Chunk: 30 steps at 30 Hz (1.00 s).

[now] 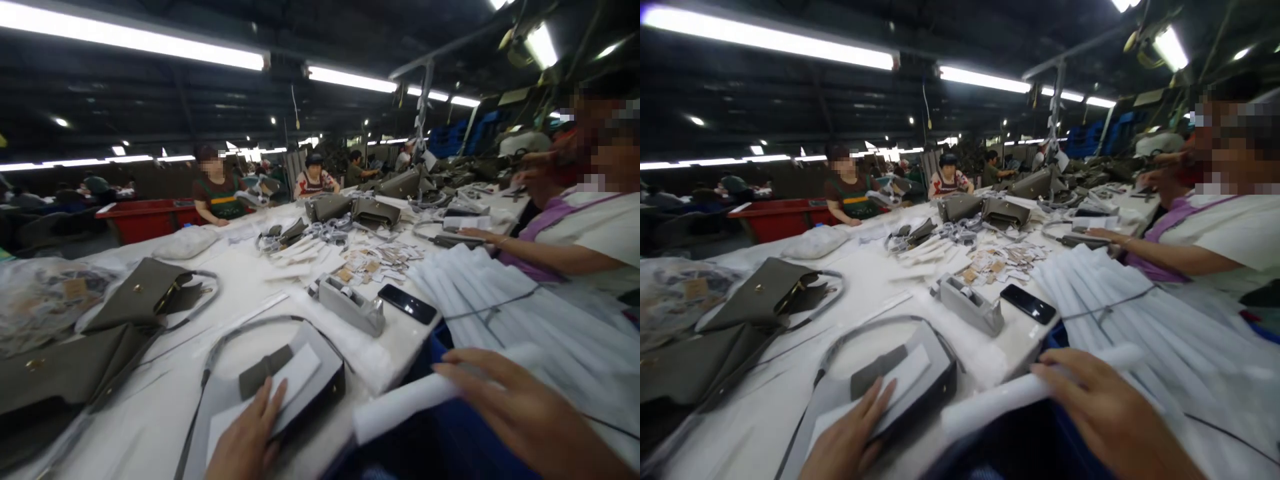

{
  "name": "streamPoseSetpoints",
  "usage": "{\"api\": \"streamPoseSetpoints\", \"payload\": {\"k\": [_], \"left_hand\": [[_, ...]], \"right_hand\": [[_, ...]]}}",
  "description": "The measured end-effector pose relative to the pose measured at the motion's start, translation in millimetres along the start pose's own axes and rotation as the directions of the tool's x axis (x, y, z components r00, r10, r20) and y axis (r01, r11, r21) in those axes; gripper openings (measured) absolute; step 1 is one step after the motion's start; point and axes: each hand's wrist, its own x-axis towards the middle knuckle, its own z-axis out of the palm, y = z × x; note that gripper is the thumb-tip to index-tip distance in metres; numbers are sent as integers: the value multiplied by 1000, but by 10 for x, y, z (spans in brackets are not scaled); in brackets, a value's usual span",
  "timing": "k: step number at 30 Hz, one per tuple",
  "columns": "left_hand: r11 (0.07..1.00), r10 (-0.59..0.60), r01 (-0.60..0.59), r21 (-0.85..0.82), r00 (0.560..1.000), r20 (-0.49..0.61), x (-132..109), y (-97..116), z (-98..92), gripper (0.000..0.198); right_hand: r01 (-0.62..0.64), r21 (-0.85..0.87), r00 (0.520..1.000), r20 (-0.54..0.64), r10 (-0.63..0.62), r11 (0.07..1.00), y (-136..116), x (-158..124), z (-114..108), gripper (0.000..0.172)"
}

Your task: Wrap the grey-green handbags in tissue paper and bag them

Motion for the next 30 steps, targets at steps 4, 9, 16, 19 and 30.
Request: {"api": "streamPoseSetpoints", "payload": {"k": [4, 9, 16, 19, 30], "left_hand": [[994, 41, -14, -111, 969, 245, 212, -86, -518, 65], [987, 74, -30, -161, 957, 279, 313, -136, -641, 62], [974, 47, 18, -228, 960, 276, 231, -119, -627, 57], [966, 42, 34, -257, 958, 282, 196, -96, -636, 61], [999, -11, 10, -36, 1000, -25, -53, 127, -73, 66]], "right_hand": [[103, 225, 948, 274, -164, 969, -832, 20, 696, 32], [100, 306, 973, 171, -157, 947, -1529, -27, 1481, 28], [-16, 427, 980, 187, -71, 904, -1793, -126, 1912, 19], [-61, 576, 975, 209, -75, 815, -1765, -178, 1915, 29], [133, 507, 941, 204, -268, 852, -1130, 105, 1541, 42]]}}
